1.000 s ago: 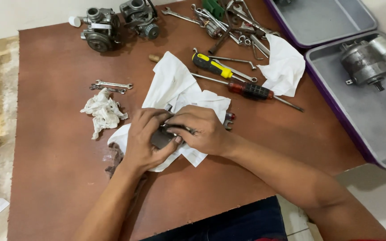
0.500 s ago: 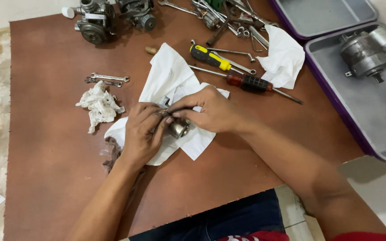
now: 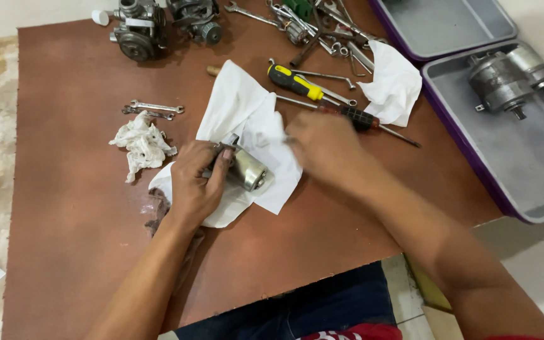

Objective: Repairing and cleaning a motorcycle starter motor and carburetors on a workshop workbench.

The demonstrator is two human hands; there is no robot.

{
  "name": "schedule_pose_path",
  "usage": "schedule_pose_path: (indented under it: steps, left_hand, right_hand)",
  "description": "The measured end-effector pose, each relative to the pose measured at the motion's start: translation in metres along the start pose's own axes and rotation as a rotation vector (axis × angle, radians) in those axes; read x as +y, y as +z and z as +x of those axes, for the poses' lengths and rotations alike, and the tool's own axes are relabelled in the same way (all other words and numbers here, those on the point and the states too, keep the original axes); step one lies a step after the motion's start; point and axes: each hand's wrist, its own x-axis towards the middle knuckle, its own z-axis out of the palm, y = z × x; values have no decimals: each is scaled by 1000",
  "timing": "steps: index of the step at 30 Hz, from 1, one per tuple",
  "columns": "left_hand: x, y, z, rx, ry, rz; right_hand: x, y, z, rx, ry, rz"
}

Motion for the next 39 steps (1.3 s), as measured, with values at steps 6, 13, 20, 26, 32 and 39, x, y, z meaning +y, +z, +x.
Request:
schedule_pose_path:
  steps: [6, 13, 20, 26, 32, 39]
  left_hand:
    - [-5, 2, -1, -2, -14, 5]
    - [-2, 2, 0, 1, -1, -31]
    - [-1, 2, 0, 14, -22, -50]
    - [1, 2, 2, 21, -14, -45]
    - [2, 0, 3, 19, -16, -45]
    - [6, -1, 5, 6, 13, -17]
  right_hand:
    - [-62, 9, -52, -113, -273, -332]
    - [-62, 7, -63, -173, -326, -267]
    - [-5, -6, -16, -39, -60, 44]
    - [5, 13, 27, -127, 60, 90]
    - [22, 33, 33, -152, 59, 97]
    - [30, 40, 35, -43, 99, 219]
